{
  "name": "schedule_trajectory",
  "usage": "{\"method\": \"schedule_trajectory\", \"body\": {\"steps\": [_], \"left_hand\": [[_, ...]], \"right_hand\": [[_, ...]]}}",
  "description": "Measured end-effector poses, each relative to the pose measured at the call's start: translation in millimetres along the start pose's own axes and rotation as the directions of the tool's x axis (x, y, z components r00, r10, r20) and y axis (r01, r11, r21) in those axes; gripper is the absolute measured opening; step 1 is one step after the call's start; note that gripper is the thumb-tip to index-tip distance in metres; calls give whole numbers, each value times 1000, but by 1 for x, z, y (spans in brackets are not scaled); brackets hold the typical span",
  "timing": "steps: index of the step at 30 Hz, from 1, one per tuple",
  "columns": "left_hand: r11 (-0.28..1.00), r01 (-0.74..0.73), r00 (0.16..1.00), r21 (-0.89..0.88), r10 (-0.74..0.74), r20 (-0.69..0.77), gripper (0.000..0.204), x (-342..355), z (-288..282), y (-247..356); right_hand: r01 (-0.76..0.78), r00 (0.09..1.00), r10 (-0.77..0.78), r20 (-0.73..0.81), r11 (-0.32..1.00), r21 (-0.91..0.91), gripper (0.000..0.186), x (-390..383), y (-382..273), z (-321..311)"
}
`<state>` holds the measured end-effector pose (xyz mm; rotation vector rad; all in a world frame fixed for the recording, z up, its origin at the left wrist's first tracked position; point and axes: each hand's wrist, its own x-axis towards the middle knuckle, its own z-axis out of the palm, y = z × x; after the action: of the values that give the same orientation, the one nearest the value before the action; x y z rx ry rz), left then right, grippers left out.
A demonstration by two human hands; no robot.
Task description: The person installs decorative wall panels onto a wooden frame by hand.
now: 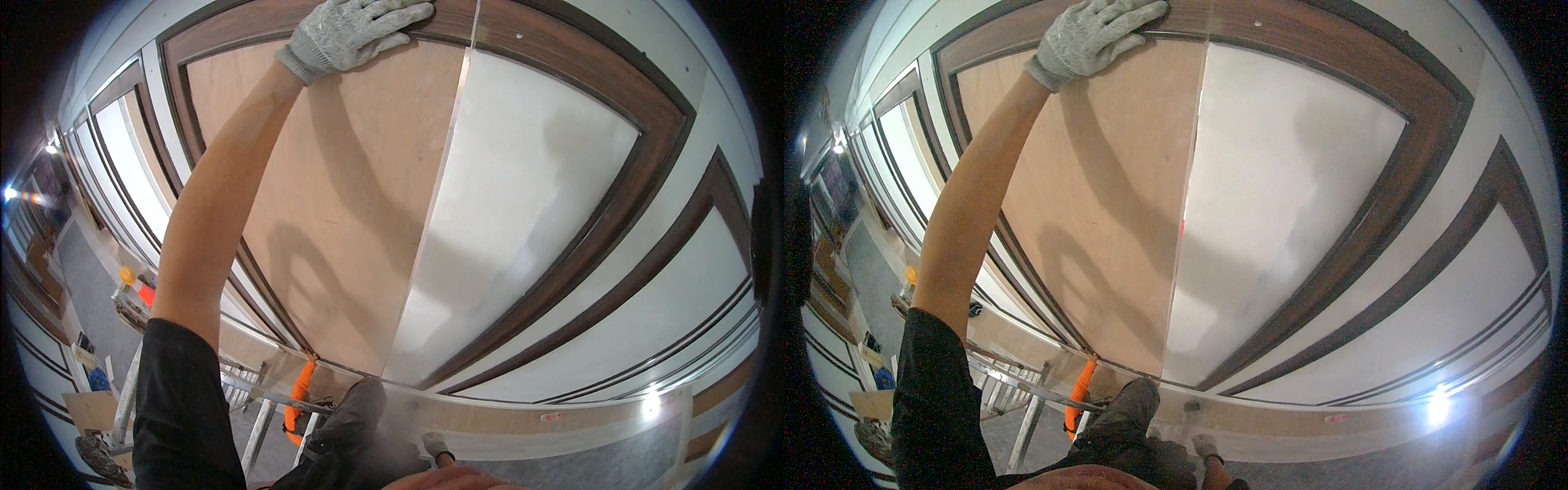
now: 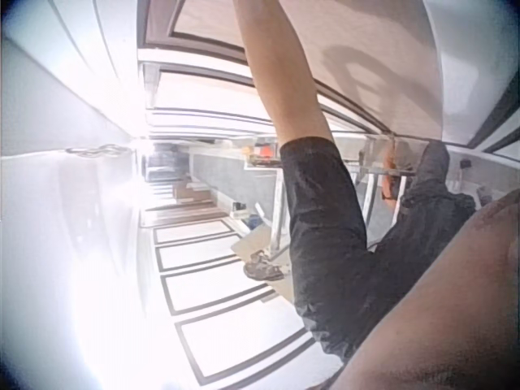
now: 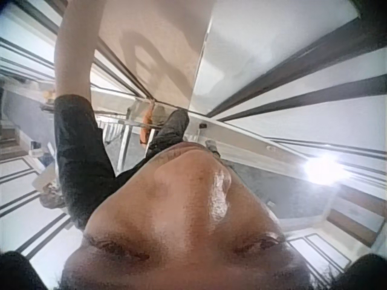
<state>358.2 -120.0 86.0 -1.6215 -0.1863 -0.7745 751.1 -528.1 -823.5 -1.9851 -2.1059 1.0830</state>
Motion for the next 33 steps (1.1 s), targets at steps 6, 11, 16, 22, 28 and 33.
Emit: {"method": "schedule_trajectory", "body": {"steps": [6,11,16,22,28,33], "left_hand": [[999,26,999,47,-27,27,51,0,-5,5],[999,38,999,15,-37,-33,52,3,4,7],[999,41,995,25,-39,-90,53,2,1,4],[998,43,995,38,-39,-89,52,-2,2,5],[998,55,995,29,-53,-87,52,3,-1,5],[998,43,995,40,-39,-90,52,3,-2,3]], "right_hand": [[309,791,-357,-496,934,-178,28,63,-108,-107],[515,558,-418,-717,852,-97,27,86,-285,-370],[601,79,-626,-776,650,-464,24,29,-409,-563],[172,-399,-632,-664,660,-731,36,0,-506,-669],[-9,-598,-700,-390,493,-870,41,4,-571,-737],[-268,-467,-830,-306,462,-845,48,-1,-595,-749]]}}
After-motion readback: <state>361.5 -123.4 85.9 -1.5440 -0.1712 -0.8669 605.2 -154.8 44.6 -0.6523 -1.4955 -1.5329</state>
